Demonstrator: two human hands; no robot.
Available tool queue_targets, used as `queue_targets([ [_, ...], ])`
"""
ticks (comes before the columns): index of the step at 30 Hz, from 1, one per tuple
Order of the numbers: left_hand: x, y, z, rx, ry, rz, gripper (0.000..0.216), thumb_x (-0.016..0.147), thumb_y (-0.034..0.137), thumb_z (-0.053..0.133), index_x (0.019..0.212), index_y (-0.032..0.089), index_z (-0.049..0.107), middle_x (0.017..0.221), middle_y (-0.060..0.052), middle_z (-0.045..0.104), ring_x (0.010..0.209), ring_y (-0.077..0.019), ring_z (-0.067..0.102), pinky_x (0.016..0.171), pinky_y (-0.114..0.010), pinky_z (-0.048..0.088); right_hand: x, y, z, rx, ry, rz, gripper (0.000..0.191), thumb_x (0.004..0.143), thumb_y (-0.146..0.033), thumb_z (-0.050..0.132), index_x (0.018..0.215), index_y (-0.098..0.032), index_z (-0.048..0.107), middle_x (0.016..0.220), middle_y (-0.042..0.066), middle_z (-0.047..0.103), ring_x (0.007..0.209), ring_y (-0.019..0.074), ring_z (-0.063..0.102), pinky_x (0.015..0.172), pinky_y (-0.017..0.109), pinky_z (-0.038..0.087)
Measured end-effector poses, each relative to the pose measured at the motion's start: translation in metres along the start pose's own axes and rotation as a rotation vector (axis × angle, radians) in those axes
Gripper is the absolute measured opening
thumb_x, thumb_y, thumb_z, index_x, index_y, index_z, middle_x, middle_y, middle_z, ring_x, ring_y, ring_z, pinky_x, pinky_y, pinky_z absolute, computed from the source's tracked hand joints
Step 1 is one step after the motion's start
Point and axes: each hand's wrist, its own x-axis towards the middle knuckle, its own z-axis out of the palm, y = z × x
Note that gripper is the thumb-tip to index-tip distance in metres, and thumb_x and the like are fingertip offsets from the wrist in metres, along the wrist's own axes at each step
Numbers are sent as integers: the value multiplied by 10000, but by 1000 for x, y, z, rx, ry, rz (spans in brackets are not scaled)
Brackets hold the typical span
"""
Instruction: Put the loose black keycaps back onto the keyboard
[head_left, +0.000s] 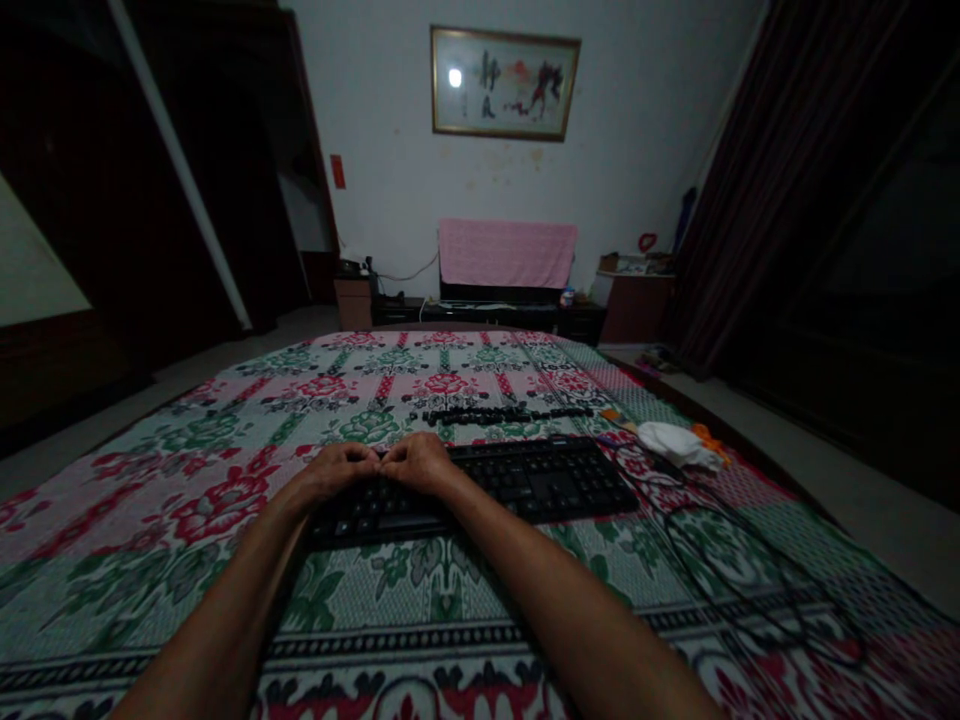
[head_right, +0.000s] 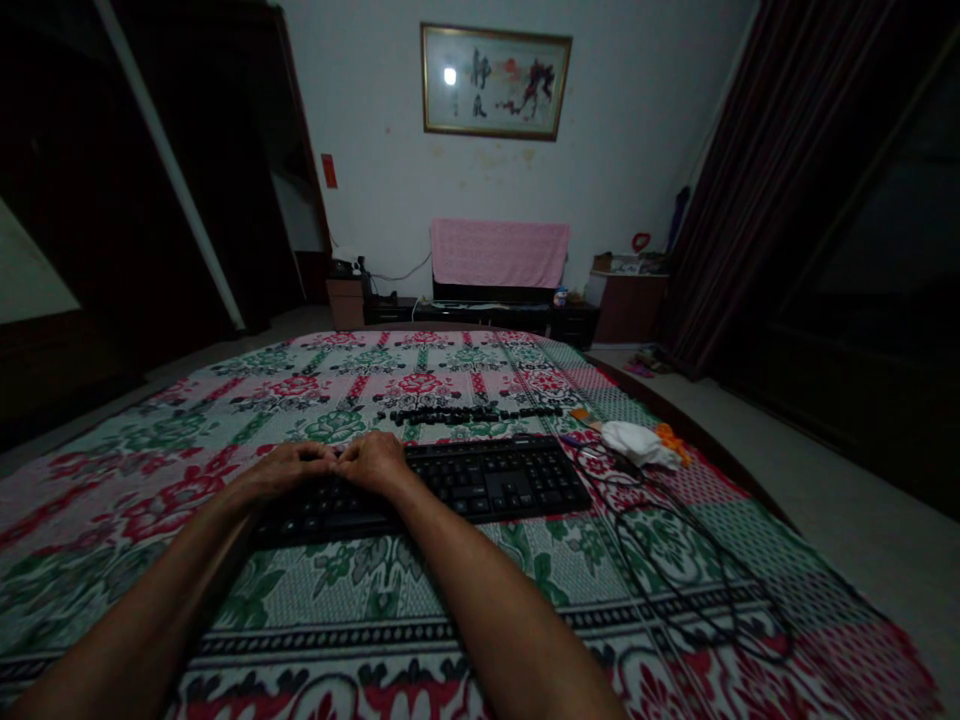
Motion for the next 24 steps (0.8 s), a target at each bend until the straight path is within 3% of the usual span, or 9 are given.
queue_targets([
  [5, 2, -5, 0, 35, -12, 50, 295, 573, 425, 595, 698, 160, 631, 660, 19, 603, 647, -145, 518, 591, -223, 383, 4, -5, 1, -33, -45, 88, 249, 670, -466, 577, 753, -269, 704, 767, -27, 692, 735, 121, 600, 589, 187, 382],
  [12, 1, -5, 1, 16, 38, 34, 325, 527, 448, 637, 672, 158, 620, 626, 23, 592, 635, -148, 516, 588, -230, 389, -6, -6, 4, -87, 21, -24, 252, 737, -398, 512, 837, -258, 696, 829, 7, 689, 784, 141, 597, 648, 216, 397],
  [19, -7, -11, -5, -98, -12, 127, 392, 632, 503, 578, 827, 173, 662, 866, -20, 653, 857, -199, 552, 760, -282, 417, -8, 0, 1, -145, 44, -163, 268, 754, -262, 475, 918, -244, 685, 902, 18, 681, 863, 147, 586, 745, 222, 403],
  [24, -1, -20, -5, -184, -13, 181, 329, 580, 446, 649, 776, 182, 671, 941, -36, 660, 943, -220, 555, 888, -334, 378, -8, -1, 2, -175, 52, -168, 283, 763, -276, 468, 960, -260, 671, 935, 13, 675, 891, 150, 579, 768, 229, 400],
])
